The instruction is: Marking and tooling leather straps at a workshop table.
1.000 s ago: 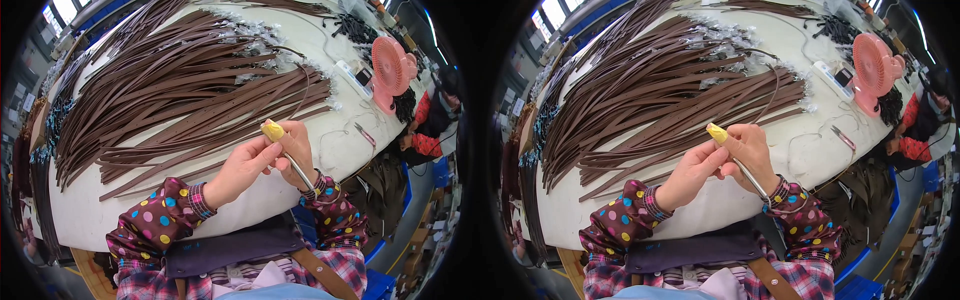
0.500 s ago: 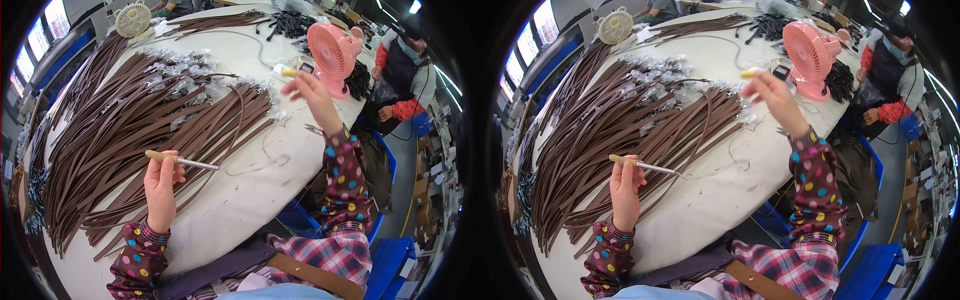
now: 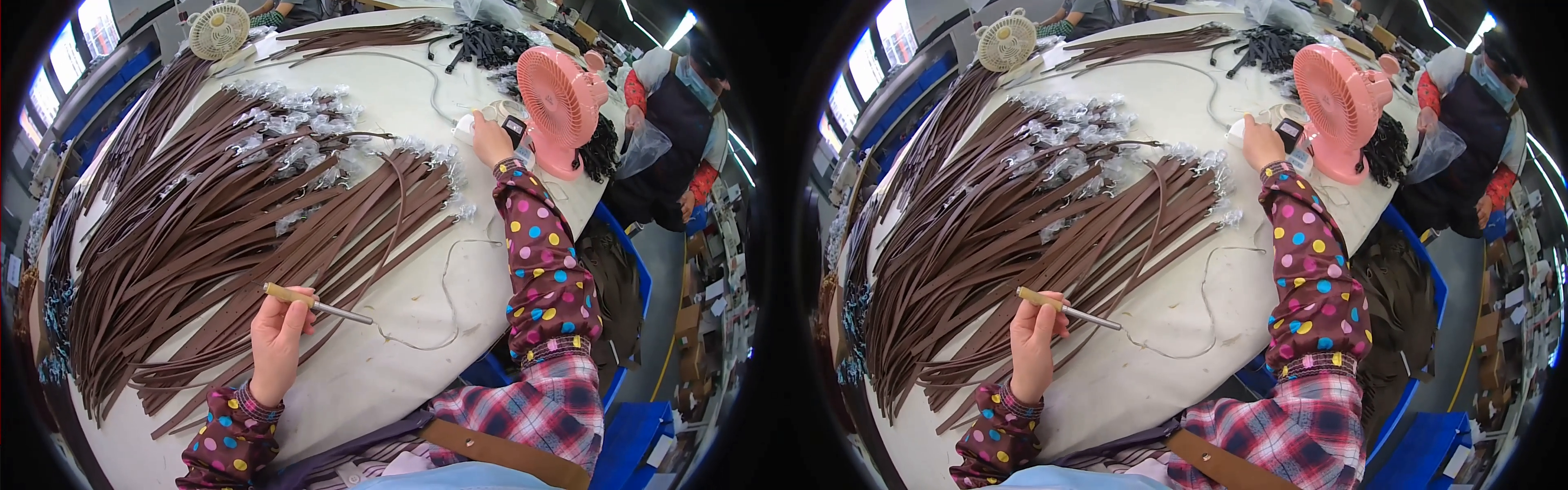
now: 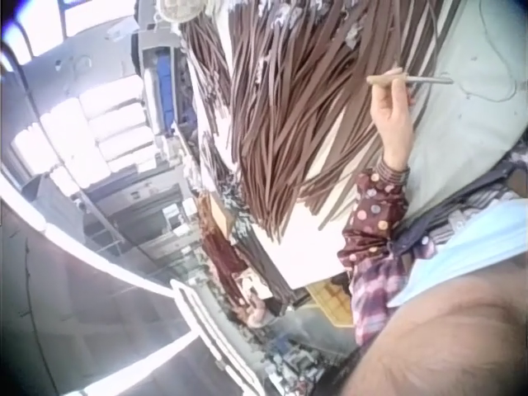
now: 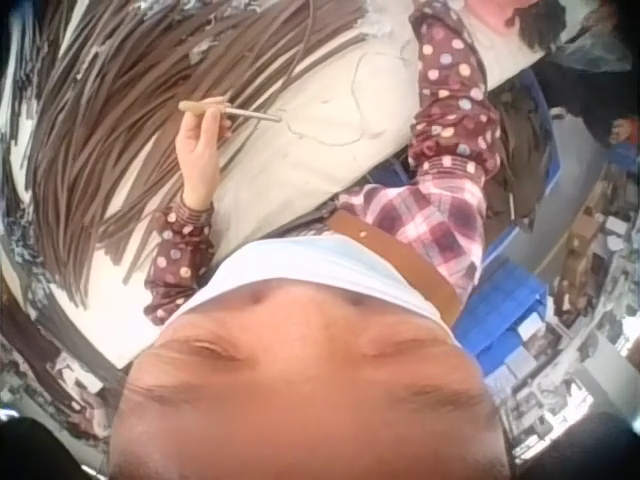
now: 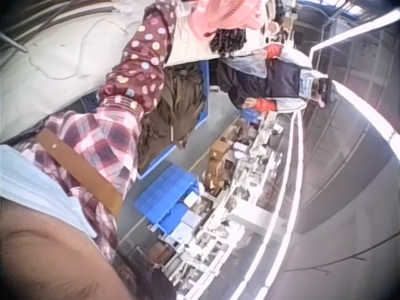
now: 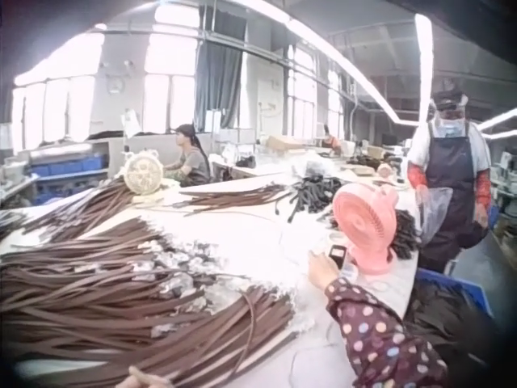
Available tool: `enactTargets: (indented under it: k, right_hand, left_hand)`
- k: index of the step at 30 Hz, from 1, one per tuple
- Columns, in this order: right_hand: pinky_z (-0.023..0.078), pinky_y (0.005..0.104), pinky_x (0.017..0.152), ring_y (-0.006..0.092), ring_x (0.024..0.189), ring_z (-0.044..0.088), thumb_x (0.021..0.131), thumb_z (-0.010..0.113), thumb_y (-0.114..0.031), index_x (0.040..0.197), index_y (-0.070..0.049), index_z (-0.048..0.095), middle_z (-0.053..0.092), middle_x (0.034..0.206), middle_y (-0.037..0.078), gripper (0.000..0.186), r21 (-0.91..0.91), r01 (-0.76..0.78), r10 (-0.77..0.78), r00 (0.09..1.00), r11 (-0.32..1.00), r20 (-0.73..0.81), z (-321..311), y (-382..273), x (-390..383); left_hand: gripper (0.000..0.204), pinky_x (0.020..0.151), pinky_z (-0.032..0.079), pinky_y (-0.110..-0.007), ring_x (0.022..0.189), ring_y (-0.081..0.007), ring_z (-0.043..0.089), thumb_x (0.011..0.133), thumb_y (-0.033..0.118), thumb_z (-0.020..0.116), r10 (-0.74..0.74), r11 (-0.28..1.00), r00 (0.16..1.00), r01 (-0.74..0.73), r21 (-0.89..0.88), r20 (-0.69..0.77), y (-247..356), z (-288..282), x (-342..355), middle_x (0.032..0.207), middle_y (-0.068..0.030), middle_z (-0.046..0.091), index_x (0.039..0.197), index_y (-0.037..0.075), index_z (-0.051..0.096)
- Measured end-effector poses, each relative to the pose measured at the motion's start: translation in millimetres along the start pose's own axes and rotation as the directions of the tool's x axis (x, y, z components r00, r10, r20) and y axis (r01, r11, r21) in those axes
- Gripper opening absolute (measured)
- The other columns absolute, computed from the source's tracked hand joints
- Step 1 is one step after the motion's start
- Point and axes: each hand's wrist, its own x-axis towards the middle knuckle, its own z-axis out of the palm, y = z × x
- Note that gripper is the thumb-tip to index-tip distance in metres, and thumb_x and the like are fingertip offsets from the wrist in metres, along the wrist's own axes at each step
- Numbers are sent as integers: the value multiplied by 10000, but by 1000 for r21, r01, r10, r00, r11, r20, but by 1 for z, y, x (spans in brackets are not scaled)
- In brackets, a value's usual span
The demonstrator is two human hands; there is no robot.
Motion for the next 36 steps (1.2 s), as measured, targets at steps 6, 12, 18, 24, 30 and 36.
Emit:
enactTargets:
  k: [6, 12, 18, 24, 30, 36]
  right_hand:
    - [502, 494, 766, 399, 855, 646, 917, 423, -161, 1300, -33, 435, 654, 942, 250, 404, -52, -33, 32, 999, 998, -35, 3, 18, 8]
    - [508, 420, 718, 309, 828, 660, 897, 535, -220, 1223, -34, 516, 683, 952, 142, 375, 448, 178, -169, 984, 876, -61, -39, -28, -30]
    - [493, 346, 758, 258, 857, 639, 921, 591, -346, 1230, -30, 527, 660, 936, 110, 447, 895, 303, -687, 726, 328, 6, -117, -138, -170]
    - [473, 423, 614, 370, 706, 610, 924, 558, -187, 1137, -57, 551, 599, 740, 184, 250, 870, 227, -642, 756, 437, 125, -141, -149, -212]
    - [449, 468, 584, 391, 668, 595, 883, 597, -138, 1023, -38, 588, 591, 702, 203, 173, 250, 456, -396, 882, 854, -254, -141, -44, -122]
    - [469, 452, 709, 396, 791, 605, 909, 570, -179, 1104, -12, 579, 627, 839, 218, 257, 51, 300, -288, 943, 953, -167, -90, 84, -102]
  left_hand:
    - [189, 647, 459, -206, 752, -62, 530, 977, 134, 525, 19, 1000, 999, -19, 9, 40, 1, 6, 1, 955, -40, 616, 1085, -9, 587]
    - [194, 637, 458, -211, 742, -64, 519, 983, 129, 512, 52, 999, 998, -52, 0, 18, 6, 3, 1, 994, -50, 605, 1092, -17, 580]
    - [200, 637, 451, -205, 750, -64, 522, 980, 133, 523, 132, 991, 990, -132, 3, 54, 16, 16, 5, 1025, -59, 606, 1105, -14, 576]
    - [312, 701, 473, -216, 864, -86, 545, 931, 132, 606, 140, 989, 969, -148, 28, 205, 24, 33, 8, 1152, -59, 576, 1215, 22, 537]
    - [941, 1080, 251, -550, 1349, -356, 313, 670, 391, 817, 185, 215, 874, -482, 849, 449, 14, 22, -13, 1468, -187, 308, 1428, 96, 344]
    - [1008, 1092, 179, -601, 1399, -365, 227, 683, 373, 785, 170, -104, 927, -322, 941, 335, 8, -12, 2, 1514, -213, 219, 1480, 76, 243]
